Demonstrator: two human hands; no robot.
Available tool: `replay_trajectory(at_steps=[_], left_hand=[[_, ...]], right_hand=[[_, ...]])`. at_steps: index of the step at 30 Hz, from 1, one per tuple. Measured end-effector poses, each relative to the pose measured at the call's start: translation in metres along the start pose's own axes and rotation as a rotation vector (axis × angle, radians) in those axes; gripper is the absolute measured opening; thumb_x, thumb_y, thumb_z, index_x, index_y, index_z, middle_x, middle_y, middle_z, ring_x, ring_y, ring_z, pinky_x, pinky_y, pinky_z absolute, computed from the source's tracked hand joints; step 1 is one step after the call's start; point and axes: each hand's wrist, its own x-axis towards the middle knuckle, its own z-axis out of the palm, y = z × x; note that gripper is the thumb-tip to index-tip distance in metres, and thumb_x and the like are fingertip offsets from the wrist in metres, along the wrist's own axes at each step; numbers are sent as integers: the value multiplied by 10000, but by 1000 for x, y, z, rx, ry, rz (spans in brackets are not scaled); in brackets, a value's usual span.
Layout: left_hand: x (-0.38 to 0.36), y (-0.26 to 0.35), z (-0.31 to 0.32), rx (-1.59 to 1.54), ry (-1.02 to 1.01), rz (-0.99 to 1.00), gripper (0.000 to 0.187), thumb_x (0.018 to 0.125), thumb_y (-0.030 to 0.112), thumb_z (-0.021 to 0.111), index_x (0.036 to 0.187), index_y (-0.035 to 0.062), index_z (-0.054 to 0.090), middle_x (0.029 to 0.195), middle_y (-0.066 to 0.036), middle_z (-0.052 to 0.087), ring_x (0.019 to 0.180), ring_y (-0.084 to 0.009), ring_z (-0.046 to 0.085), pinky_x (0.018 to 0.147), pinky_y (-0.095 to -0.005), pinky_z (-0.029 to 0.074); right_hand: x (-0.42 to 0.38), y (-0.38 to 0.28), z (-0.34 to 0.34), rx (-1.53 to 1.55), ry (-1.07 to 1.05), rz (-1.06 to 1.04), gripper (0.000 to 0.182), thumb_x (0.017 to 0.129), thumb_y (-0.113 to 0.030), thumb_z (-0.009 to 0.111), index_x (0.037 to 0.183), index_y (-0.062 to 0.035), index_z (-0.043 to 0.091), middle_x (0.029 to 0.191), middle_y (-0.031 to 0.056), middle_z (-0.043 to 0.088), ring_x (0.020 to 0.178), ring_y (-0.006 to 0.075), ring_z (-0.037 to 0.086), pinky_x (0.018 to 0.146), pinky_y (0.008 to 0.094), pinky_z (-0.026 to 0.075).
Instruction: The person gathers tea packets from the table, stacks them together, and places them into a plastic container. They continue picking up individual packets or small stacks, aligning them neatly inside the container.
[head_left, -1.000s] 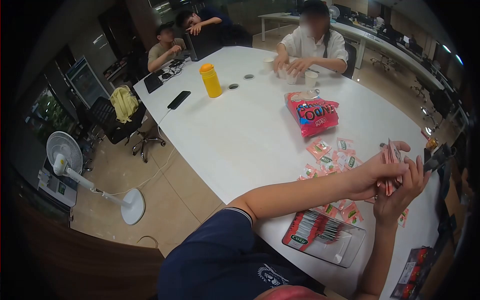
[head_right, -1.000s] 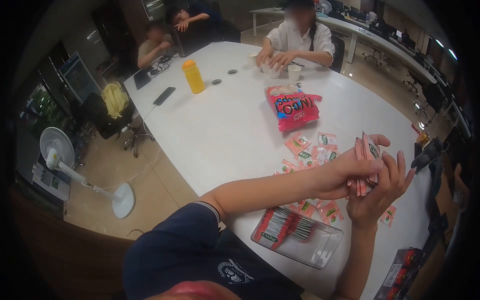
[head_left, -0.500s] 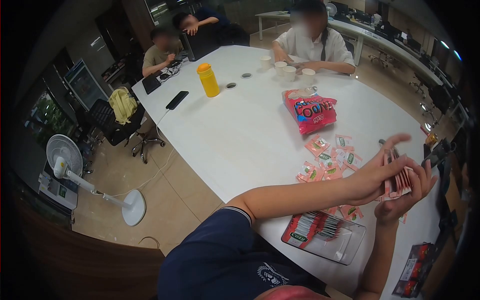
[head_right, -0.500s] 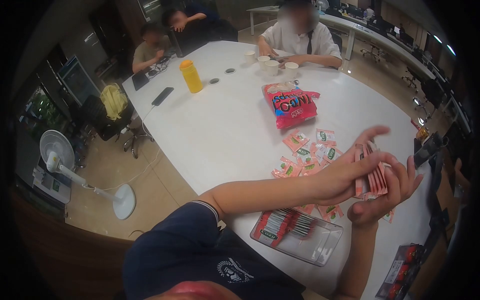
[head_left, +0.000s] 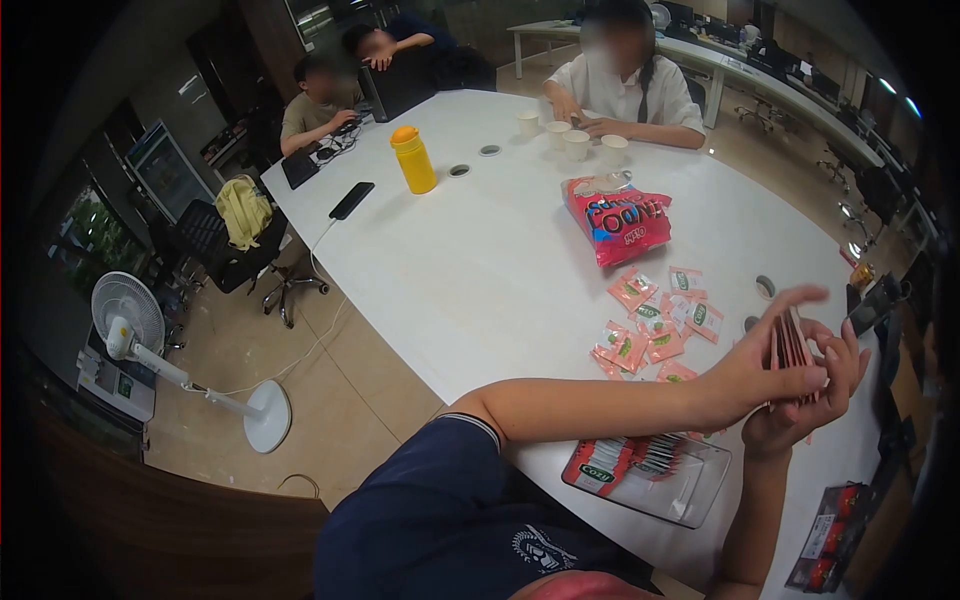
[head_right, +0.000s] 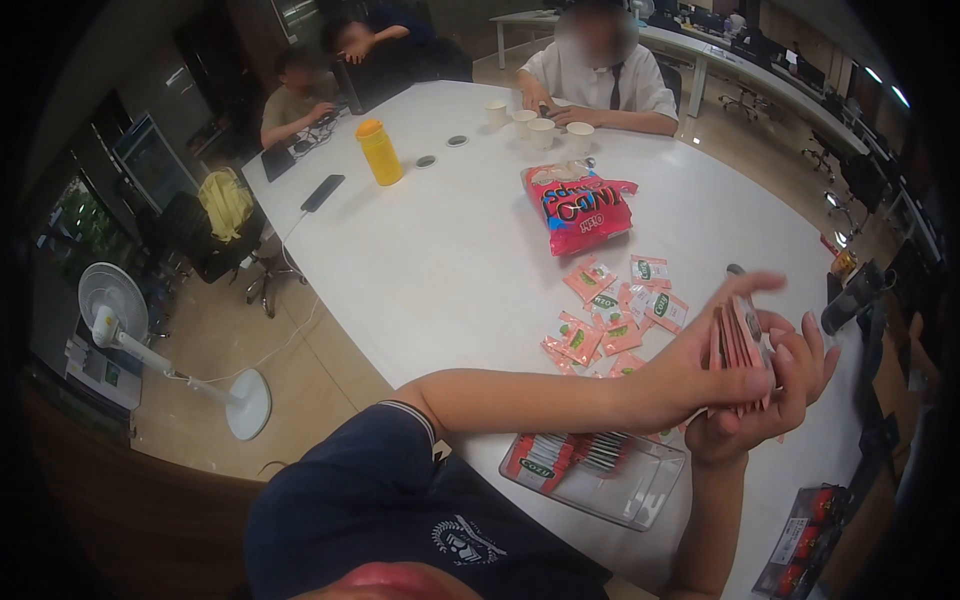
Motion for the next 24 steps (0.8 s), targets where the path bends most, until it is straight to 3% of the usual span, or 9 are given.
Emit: replay_trajectory(at_steps=[4, 11, 18, 24], left_hand=[[5, -4, -4, -190, -83, -71, 971, 937, 372, 827, 1636, 117, 203, 1451, -165, 523, 1341, -211, 537, 1131, -370, 450], [-2, 3, 6, -145, 51, -45, 1055, 894, 325, 863, 1660, 137, 161, 1369, -148, 545, 1262, -186, 573, 1081, -343, 485], [-2, 3, -3, 54, -3, -75, 904, 855, 355, 885, 1531, 115, 335, 1392, -120, 479, 1294, -201, 530, 1136, -383, 429], [-4, -11, -3, -95, 48, -47, 868, 900, 395, 851, 1536, 100, 339, 1437, -134, 485, 1310, -174, 522, 1106, -359, 445]], right_hand=[[-2, -2, -2, -20, 0, -13, 692, 1092, -670, 210, 1414, -82, 383, 1339, 174, 546, 1405, 455, 492, 1238, 674, 209], [-4, -1, 0, -2, 8, -4, 734, 1075, -710, 212, 1412, -79, 379, 1320, 182, 537, 1408, 457, 489, 1241, 676, 201], [-6, -4, 3, 3, 15, -29, 729, 1076, -705, 205, 1410, -80, 378, 1312, 172, 547, 1430, 464, 465, 1252, 678, 158], [-8, -3, 0, -62, -48, 18, 750, 1060, -735, 199, 1411, -96, 372, 1327, 179, 552, 1446, 462, 450, 1255, 669, 117]])
